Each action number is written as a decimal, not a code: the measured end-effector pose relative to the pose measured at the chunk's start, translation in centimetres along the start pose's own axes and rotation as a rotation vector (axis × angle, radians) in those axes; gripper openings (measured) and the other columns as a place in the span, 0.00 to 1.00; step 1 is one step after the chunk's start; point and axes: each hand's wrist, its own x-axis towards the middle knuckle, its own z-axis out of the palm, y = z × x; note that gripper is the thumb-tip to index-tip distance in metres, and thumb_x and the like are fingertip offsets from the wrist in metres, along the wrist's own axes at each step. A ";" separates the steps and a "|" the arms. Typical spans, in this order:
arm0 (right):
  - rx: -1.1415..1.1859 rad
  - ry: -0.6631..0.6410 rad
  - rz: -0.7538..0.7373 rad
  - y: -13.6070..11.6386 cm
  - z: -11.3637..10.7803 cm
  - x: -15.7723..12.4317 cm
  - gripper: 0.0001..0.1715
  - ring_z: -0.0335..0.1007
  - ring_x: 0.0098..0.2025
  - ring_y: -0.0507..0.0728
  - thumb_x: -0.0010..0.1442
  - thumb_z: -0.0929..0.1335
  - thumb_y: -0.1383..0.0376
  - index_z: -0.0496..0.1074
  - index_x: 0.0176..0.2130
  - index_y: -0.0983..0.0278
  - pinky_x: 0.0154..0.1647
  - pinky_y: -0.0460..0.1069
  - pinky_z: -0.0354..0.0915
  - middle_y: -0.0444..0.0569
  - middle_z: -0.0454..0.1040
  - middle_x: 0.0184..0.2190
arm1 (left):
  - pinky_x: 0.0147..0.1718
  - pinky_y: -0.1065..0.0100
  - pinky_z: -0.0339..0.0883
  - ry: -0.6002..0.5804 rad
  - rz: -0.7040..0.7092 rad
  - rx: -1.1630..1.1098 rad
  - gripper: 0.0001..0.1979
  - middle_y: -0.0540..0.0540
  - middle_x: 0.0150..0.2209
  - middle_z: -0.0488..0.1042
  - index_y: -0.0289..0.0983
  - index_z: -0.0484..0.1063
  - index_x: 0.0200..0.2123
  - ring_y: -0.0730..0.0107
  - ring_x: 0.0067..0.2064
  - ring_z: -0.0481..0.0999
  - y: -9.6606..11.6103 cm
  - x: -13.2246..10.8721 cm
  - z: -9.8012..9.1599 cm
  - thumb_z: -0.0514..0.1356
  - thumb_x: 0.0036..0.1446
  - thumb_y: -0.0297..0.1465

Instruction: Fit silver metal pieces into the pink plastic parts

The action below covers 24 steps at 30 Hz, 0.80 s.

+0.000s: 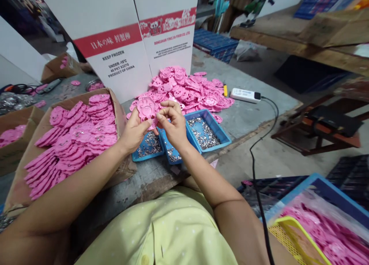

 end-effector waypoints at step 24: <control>-0.100 0.032 -0.160 -0.3 0.4 -0.1 0.16 0.70 0.54 0.63 0.69 0.71 0.51 0.73 0.36 0.59 0.51 0.61 0.75 0.53 0.69 0.50 | 0.32 0.69 0.75 -0.018 0.071 0.240 0.22 0.49 0.41 0.72 0.43 0.62 0.56 0.70 0.35 0.74 0.0 -0.5 -0.1 0.64 0.61 0.31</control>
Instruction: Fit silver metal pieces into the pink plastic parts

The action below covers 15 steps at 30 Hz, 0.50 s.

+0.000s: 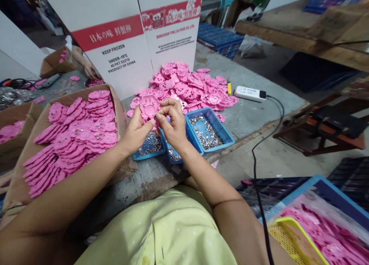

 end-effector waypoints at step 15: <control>-0.070 -0.120 -0.060 -0.2 -0.8 0.8 0.13 0.68 0.50 0.60 0.69 0.70 0.54 0.71 0.36 0.59 0.46 0.56 0.73 0.52 0.69 0.47 | 0.25 0.68 0.74 -0.068 -0.027 -0.067 0.20 0.49 0.40 0.77 0.42 0.61 0.54 0.73 0.29 0.76 -0.1 0.1 -0.1 0.63 0.61 0.31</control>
